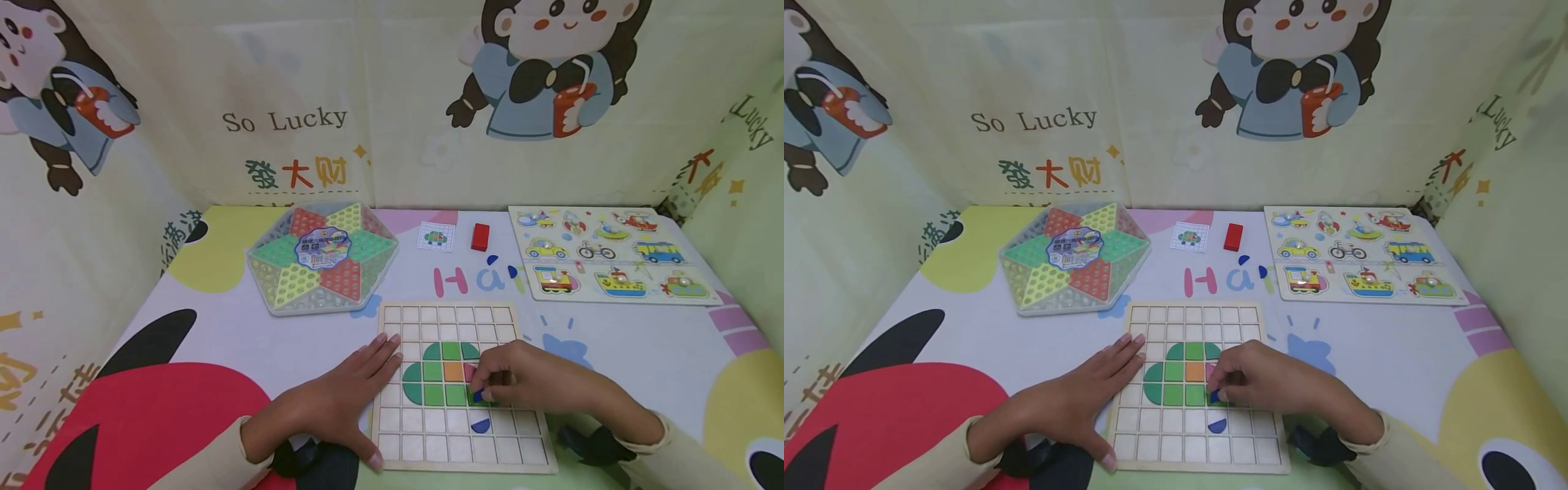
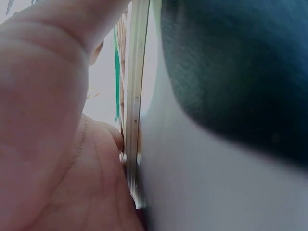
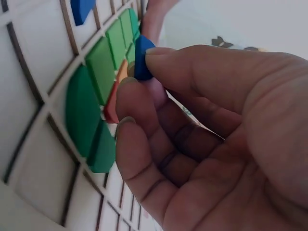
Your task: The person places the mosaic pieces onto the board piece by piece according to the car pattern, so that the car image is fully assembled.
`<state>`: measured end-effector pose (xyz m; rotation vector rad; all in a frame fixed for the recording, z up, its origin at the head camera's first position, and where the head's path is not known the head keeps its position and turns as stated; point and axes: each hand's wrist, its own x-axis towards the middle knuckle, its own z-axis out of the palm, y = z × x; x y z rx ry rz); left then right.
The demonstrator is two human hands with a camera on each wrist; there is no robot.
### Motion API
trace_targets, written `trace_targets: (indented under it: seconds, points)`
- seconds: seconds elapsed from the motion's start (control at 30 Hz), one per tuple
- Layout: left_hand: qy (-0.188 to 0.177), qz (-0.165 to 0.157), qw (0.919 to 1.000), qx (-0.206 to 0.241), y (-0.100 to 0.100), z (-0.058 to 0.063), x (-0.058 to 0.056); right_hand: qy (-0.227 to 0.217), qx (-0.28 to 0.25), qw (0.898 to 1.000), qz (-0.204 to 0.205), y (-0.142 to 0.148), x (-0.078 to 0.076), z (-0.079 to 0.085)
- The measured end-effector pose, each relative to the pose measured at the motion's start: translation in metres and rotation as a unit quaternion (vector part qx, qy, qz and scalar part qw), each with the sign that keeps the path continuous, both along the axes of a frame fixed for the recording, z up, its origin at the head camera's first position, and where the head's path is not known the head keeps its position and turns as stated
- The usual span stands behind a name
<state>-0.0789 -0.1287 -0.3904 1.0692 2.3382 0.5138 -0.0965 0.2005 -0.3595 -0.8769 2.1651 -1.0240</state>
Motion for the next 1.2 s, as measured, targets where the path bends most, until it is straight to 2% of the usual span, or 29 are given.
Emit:
trace_targets:
  seconds: [0.33, 0.63, 1.0, 1.2]
  points:
    - [0.0, 0.001, 1.0, 0.0, -0.001, 0.002, 0.002, -0.025, 0.01, 0.999, 0.024, -0.006, 0.013, -0.007]
    - [-0.002, 0.002, 1.0, 0.003, -0.001, 0.001, 0.001, 0.061, 0.03, 0.997, 0.033, -0.01, 0.017, -0.009]
    - [0.003, -0.001, 1.0, 0.005, -0.002, -0.001, 0.0, 0.066, 0.022, 0.997, 0.023, -0.011, 0.019, -0.011]
    - [0.002, -0.001, 1.0, 0.002, -0.002, -0.001, 0.0, 0.072, 0.041, 0.996, 0.023, -0.012, 0.018, -0.011]
